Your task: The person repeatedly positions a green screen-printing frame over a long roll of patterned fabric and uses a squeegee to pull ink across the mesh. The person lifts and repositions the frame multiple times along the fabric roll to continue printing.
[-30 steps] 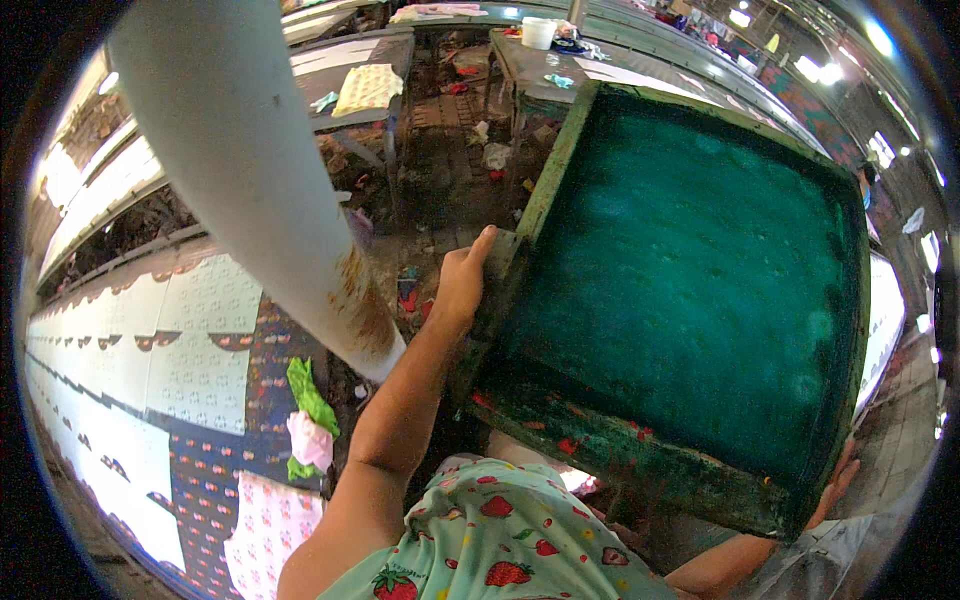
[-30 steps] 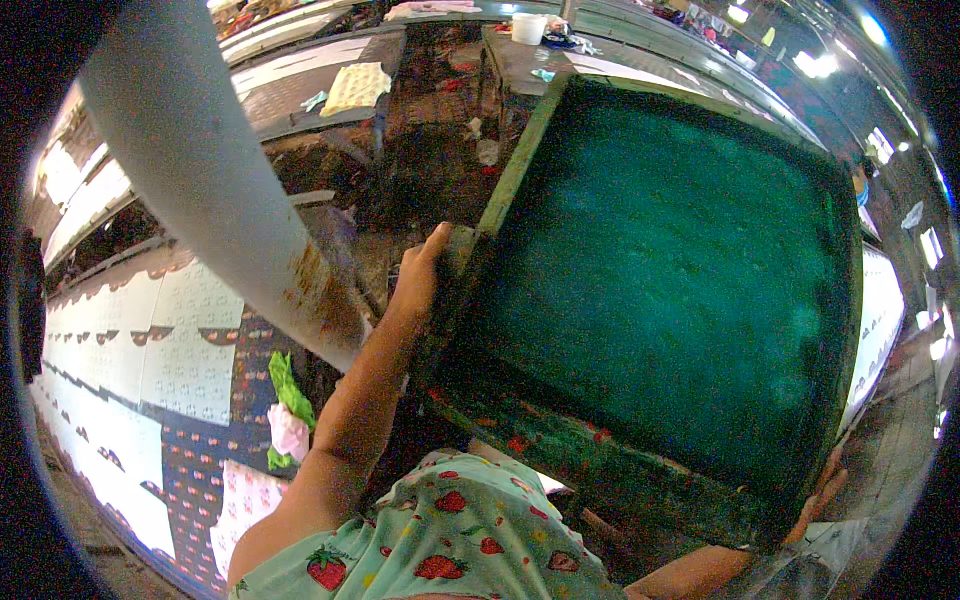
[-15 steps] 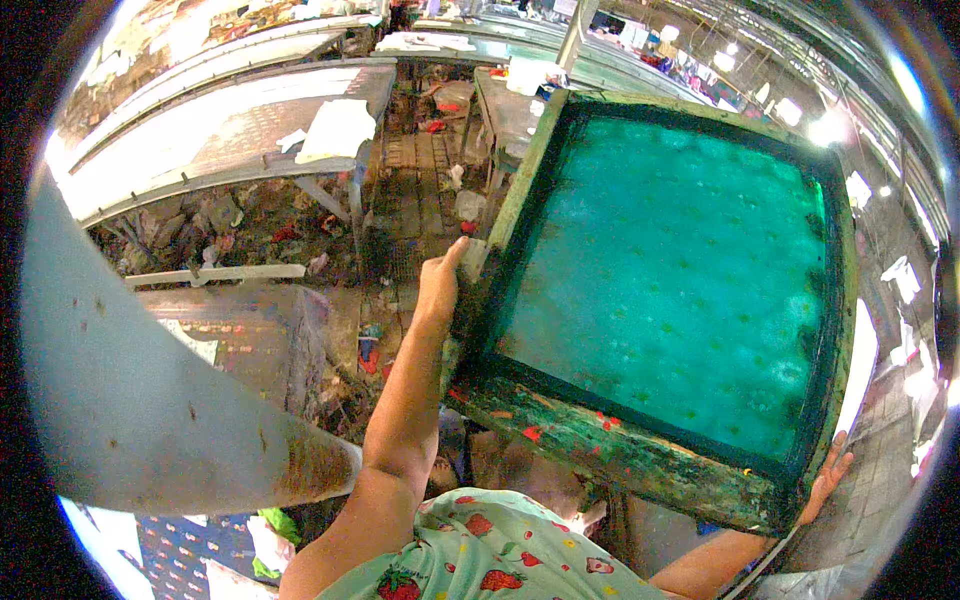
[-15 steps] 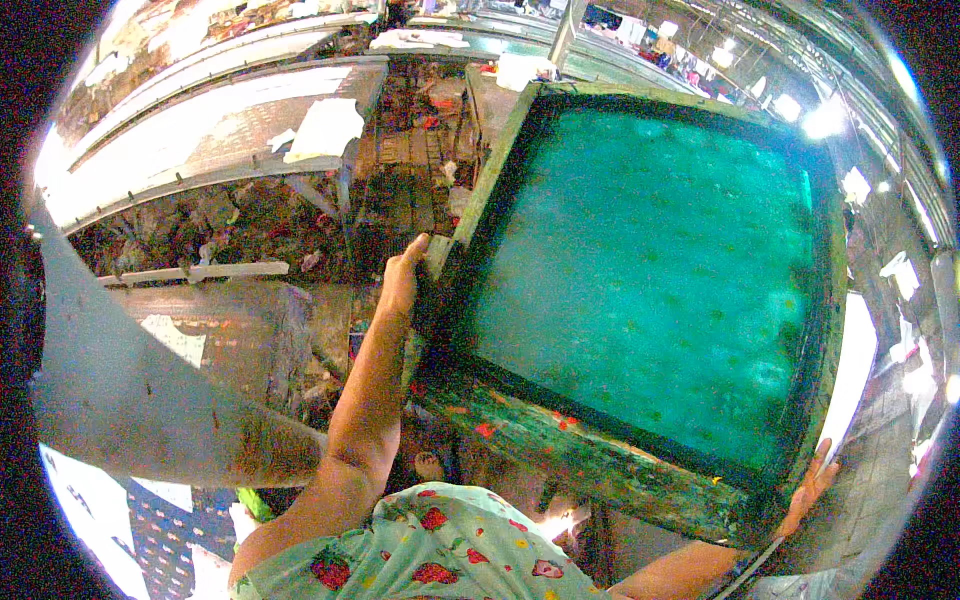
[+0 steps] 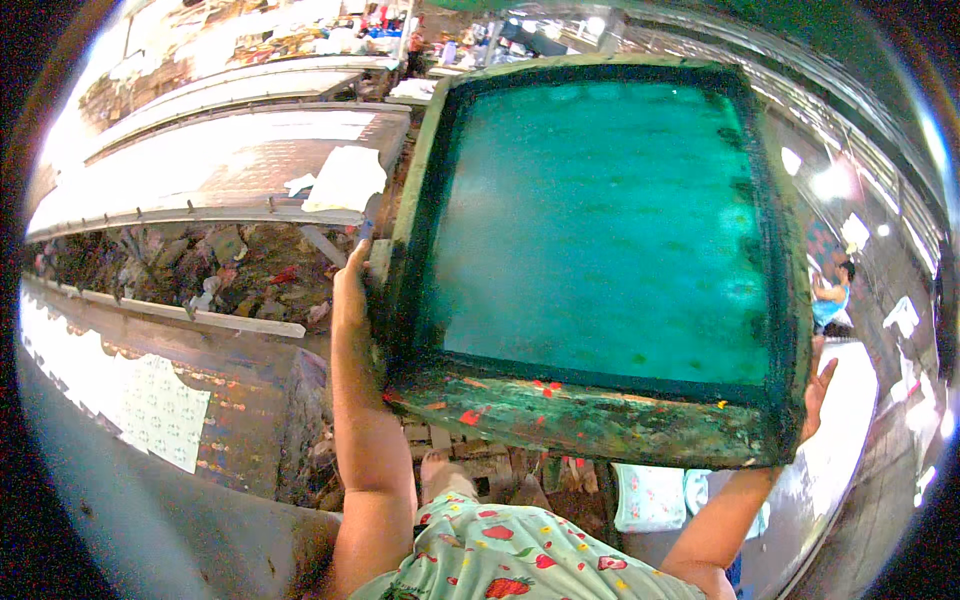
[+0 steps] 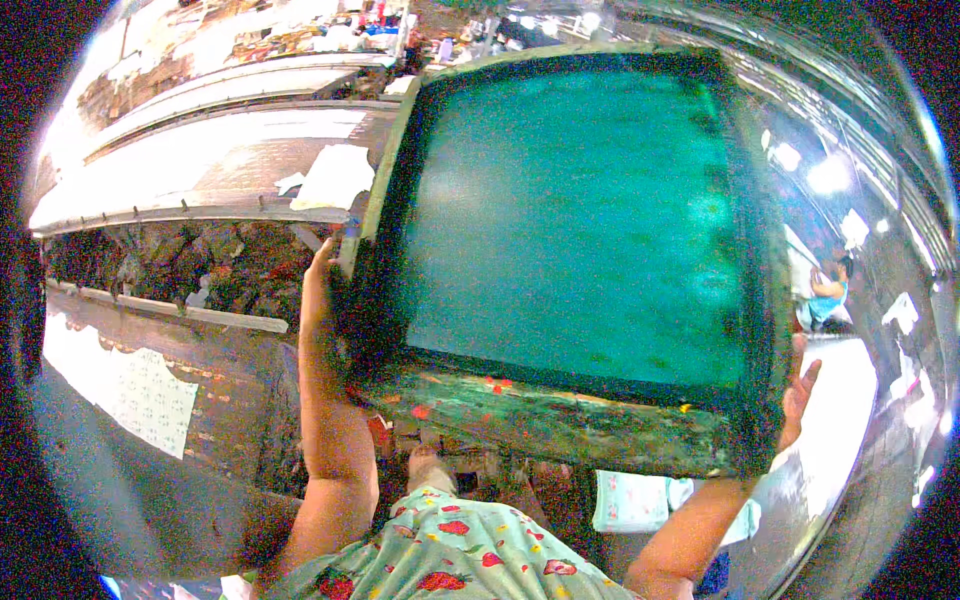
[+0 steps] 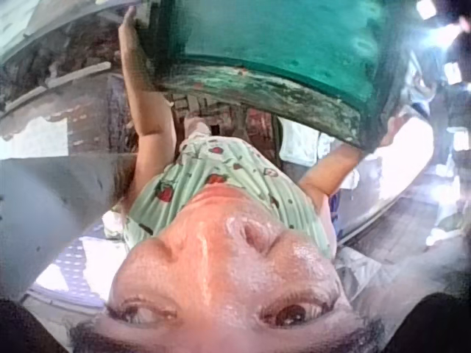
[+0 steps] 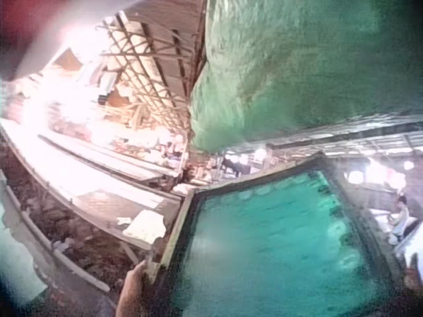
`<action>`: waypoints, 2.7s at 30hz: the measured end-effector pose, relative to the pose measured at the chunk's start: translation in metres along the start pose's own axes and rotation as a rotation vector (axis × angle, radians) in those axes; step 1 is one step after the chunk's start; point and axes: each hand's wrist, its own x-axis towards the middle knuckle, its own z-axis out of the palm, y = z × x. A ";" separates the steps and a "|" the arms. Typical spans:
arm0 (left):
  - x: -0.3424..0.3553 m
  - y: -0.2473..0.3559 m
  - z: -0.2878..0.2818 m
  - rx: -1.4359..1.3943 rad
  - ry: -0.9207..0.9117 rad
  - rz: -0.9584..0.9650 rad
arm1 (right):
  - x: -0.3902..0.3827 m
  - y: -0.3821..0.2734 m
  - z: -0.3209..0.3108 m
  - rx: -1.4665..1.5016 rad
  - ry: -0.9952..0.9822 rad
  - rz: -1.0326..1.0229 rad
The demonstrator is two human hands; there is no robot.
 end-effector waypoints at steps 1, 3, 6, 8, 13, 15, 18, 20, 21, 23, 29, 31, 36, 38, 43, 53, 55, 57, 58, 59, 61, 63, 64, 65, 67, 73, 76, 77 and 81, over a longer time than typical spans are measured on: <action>0.009 0.004 -0.014 -0.015 0.003 0.014 | 0.007 0.030 0.009 0.152 -0.006 0.026; 0.020 0.012 -0.034 0.003 0.057 0.063 | 0.020 0.088 0.024 0.318 -0.057 0.061; 0.020 0.038 -0.054 0.120 0.213 0.138 | 0.045 0.188 0.030 0.384 -0.209 0.124; 0.030 0.059 -0.080 0.352 0.377 0.042 | 0.061 0.262 0.041 0.441 -0.249 0.226; 0.056 0.074 -0.141 0.423 0.574 0.312 | 0.068 0.431 0.152 0.622 -0.221 0.536; 0.050 0.095 -0.155 0.507 0.684 0.268 | 0.074 0.490 0.198 0.695 -0.322 0.566; 0.049 0.113 -0.157 0.520 0.759 0.216 | 0.091 0.578 0.231 0.689 -0.514 0.604; 0.044 0.130 -0.134 0.493 0.774 0.211 | 0.082 0.588 0.286 0.806 -0.474 0.717; 0.044 0.137 -0.126 0.483 0.777 0.199 | 0.080 0.591 0.300 0.843 -0.432 0.794; 0.041 0.144 -0.102 0.550 0.821 0.178 | 0.079 0.599 0.316 0.835 -0.371 0.941; 0.045 0.156 -0.124 0.647 0.923 0.204 | 0.092 0.632 0.356 0.681 -0.431 1.240; 0.053 0.154 -0.110 0.620 0.963 0.254 | 0.088 0.664 0.359 0.700 -0.554 1.325; 0.031 0.153 -0.098 0.565 1.017 0.167 | 0.081 0.704 0.405 0.914 -0.628 1.401; 0.028 0.154 -0.093 0.555 1.046 0.146 | 0.077 0.724 0.423 0.971 -0.639 1.449; 0.066 0.158 -0.087 0.529 1.046 0.079 | 0.080 0.798 0.459 1.131 -0.615 1.529; 0.254 0.161 -0.095 0.595 1.088 0.137 | 0.165 0.951 0.530 1.104 -0.620 1.510; 0.289 0.164 -0.096 0.615 1.093 0.143 | 0.191 0.977 0.541 1.115 -0.614 1.489; 0.350 0.167 -0.105 0.629 1.046 0.147 | 0.216 1.009 0.535 1.091 -0.566 1.458; 0.373 0.168 -0.110 0.641 1.030 0.142 | 0.226 1.022 0.533 1.086 -0.548 1.448; 0.394 0.168 -0.116 0.656 1.023 0.147 | 0.236 1.034 0.532 1.057 -0.535 1.434; 0.441 0.165 -0.124 0.674 1.004 0.158 | 0.254 1.054 0.528 1.002 -0.495 1.414; 0.484 0.166 -0.137 0.702 0.980 0.152 | 0.276 1.067 0.528 0.947 -0.472 1.367; 0.509 0.163 -0.144 0.710 0.964 0.151 | 0.287 1.072 0.528 0.921 -0.447 1.357; 0.534 0.160 -0.149 0.711 0.949 0.159 | 0.297 1.081 0.529 0.898 -0.421 1.340; 0.586 0.156 -0.161 0.726 0.916 0.168 | 0.309 1.107 0.532 0.894 -0.376 1.326; 0.726 0.150 -0.213 0.805 0.849 0.219 | 0.345 1.192 0.567 0.811 -0.386 1.305; 0.785 0.145 -0.235 0.832 0.857 0.248 | 0.372 1.252 0.607 0.814 -0.428 1.295; 0.815 0.137 -0.230 0.808 0.872 0.215 | 0.385 1.273 0.619 0.784 -0.446 1.285; 0.892 0.117 -0.195 0.674 0.943 0.052 | 0.435 1.325 0.667 0.728 -0.532 1.227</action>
